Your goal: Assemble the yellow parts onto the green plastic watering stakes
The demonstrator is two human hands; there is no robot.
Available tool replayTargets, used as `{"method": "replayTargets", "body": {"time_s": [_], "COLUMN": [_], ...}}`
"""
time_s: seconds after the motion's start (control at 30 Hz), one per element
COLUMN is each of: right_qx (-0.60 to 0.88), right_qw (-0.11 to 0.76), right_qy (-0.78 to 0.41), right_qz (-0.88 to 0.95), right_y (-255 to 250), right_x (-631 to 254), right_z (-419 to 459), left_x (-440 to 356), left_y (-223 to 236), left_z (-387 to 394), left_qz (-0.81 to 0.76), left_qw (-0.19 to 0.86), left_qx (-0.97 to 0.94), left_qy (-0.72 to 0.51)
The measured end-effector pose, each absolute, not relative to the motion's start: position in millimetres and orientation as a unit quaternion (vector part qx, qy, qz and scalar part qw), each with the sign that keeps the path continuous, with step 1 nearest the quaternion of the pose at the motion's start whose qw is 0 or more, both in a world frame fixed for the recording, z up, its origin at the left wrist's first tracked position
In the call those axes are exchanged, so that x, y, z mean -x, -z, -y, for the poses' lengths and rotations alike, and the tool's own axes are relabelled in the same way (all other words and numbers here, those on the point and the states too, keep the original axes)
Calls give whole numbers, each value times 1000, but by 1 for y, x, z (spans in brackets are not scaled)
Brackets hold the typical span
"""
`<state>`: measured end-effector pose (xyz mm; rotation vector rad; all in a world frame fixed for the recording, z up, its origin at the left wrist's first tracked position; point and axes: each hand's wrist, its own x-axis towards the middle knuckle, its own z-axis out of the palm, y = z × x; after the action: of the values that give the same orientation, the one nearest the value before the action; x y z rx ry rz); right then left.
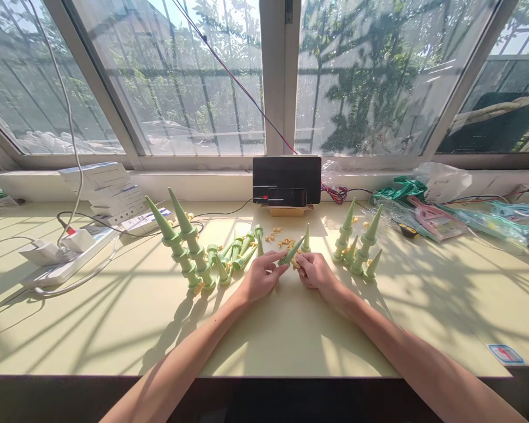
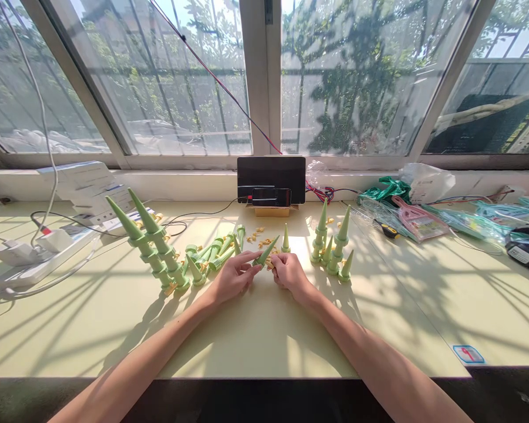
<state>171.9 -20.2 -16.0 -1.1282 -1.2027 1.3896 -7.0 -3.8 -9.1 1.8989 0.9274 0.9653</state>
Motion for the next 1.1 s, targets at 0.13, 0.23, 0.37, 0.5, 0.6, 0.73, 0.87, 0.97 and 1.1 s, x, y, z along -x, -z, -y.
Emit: {"method": "replayTargets", "body": {"time_s": [0.13, 0.23, 0.37, 0.5, 0.6, 0.73, 0.87, 0.97, 1.1], "right_qx": [452, 446, 431, 418, 428, 469, 475, 473, 480], "right_qw": [449, 429, 413, 416, 438, 471, 485, 486, 485], "right_qy": [-600, -630, -666, -674, -651, -537, -354, -307, -297], "right_qz": [484, 469, 448, 444, 449, 520, 643, 668, 668], "right_y": [8, 4, 3, 5, 7, 13, 16, 16, 13], "right_x": [-174, -175, -178, -178, -175, -171, -170, -170, -170], "right_z": [23, 24, 23, 22, 22, 21, 22, 23, 25], "left_x": [7, 7, 7, 5, 2, 1, 1, 1, -1], "left_y": [8, 8, 10, 13, 12, 6, 3, 2, 0], "left_z": [4, 4, 3, 2, 4, 6, 6, 5, 6], "left_qz": [-343, -326, -319, -327, -362, -415, -424, -418, -409], "left_qw": [409, 417, 422, 421, 418, 431, 448, 469, 498], "left_qx": [-752, -754, -755, -745, -726, -692, -665, -649, -635], "left_qy": [-386, -388, -387, -401, -409, -404, -421, -429, -427]}}
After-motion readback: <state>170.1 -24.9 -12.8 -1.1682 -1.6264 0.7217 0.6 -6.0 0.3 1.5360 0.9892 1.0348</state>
